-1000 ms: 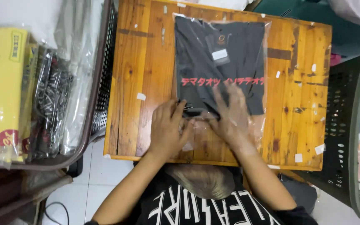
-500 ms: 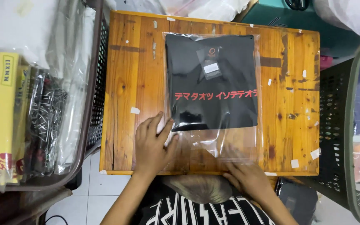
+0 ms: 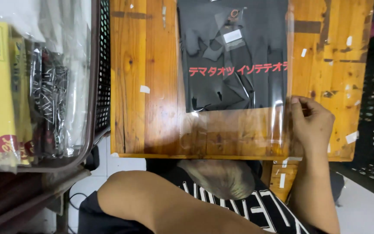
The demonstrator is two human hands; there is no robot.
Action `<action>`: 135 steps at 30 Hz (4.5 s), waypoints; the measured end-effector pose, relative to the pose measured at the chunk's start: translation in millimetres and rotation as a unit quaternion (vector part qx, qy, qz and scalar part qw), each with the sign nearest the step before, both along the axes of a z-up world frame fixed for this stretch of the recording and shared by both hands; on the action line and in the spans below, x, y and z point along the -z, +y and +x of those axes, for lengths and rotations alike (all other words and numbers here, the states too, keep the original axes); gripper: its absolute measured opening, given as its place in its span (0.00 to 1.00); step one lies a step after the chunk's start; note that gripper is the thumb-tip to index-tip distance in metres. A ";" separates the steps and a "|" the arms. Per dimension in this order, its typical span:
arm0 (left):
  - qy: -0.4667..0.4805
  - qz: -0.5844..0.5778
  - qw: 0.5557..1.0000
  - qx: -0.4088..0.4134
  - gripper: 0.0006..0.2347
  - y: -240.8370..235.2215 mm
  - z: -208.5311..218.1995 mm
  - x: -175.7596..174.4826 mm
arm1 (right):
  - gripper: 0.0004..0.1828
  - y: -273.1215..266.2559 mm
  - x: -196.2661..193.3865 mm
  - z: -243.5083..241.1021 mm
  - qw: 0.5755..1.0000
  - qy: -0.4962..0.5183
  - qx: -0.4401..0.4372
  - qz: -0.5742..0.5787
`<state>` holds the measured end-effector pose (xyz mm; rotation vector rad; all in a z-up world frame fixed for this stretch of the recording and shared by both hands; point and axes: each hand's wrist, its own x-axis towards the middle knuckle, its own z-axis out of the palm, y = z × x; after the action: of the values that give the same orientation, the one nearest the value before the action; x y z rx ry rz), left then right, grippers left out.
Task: The person is placing a folded black t-shirt into a clear plastic sleeve and sealing it with tape.
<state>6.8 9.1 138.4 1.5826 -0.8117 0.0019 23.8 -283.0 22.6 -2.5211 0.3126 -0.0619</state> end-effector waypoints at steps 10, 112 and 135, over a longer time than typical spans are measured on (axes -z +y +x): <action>0.022 0.041 0.998 0.033 0.06 -6.1 -0.3 -2.9 | 0.09 -6.6 6.0 8.6 0.991 0.095 0.038 0.088; 0.039 0.444 0.889 -0.103 0.33 -26.3 2.9 73.5 | 0.33 -6.9 -8.6 74.6 0.930 -0.074 -0.258 -0.250; 0.135 0.163 0.969 -0.128 0.02 -2.6 7.0 68.9 | 0.19 -4.8 -13.1 39.4 0.967 -0.149 -0.061 -0.198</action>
<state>13.7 6.6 69.6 1.9395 -0.4025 -0.1656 63.2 -287.8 35.7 -2.8640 0.0223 -0.4935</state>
